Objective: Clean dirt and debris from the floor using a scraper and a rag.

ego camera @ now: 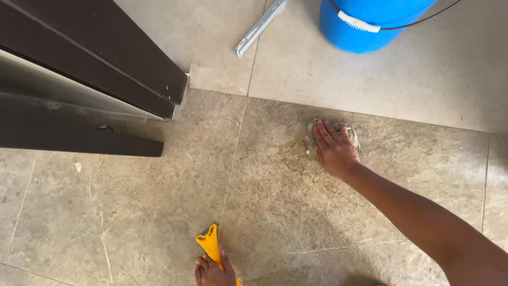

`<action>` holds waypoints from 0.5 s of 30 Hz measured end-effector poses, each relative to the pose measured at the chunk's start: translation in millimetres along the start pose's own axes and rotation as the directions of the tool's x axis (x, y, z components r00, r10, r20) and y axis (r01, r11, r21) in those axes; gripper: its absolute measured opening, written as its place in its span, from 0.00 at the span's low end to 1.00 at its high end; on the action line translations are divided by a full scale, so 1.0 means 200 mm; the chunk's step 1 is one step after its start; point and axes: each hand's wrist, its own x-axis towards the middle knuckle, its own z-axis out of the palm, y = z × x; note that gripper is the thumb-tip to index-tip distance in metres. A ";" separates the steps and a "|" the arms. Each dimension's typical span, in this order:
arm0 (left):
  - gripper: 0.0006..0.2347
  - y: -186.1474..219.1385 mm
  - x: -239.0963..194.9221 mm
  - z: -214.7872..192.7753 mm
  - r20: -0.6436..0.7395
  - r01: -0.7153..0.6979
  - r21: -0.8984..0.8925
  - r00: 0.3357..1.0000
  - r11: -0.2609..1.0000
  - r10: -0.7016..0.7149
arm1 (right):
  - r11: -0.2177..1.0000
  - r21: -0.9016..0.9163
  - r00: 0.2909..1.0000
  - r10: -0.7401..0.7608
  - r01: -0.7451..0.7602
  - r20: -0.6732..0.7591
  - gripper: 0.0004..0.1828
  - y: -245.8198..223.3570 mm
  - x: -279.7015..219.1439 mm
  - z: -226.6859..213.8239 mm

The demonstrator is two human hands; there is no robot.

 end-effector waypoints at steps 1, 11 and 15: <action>0.29 0.01 0.00 -0.03 0.012 -0.012 0.034 1.000 0.999 0.011 | 0.994 -0.093 0.999 -0.052 0.052 -0.002 0.29 0.01 0.02 -0.02; 0.29 0.02 0.00 -0.09 0.072 -0.028 0.145 0.997 0.989 0.017 | 0.990 0.059 0.990 -0.130 0.128 0.046 0.36 -0.08 0.10 -0.03; 0.29 -0.12 -0.02 -0.09 0.091 -0.135 0.083 0.988 0.987 0.127 | 0.927 -0.373 0.788 0.205 0.033 0.580 0.33 0.29 -0.15 -0.03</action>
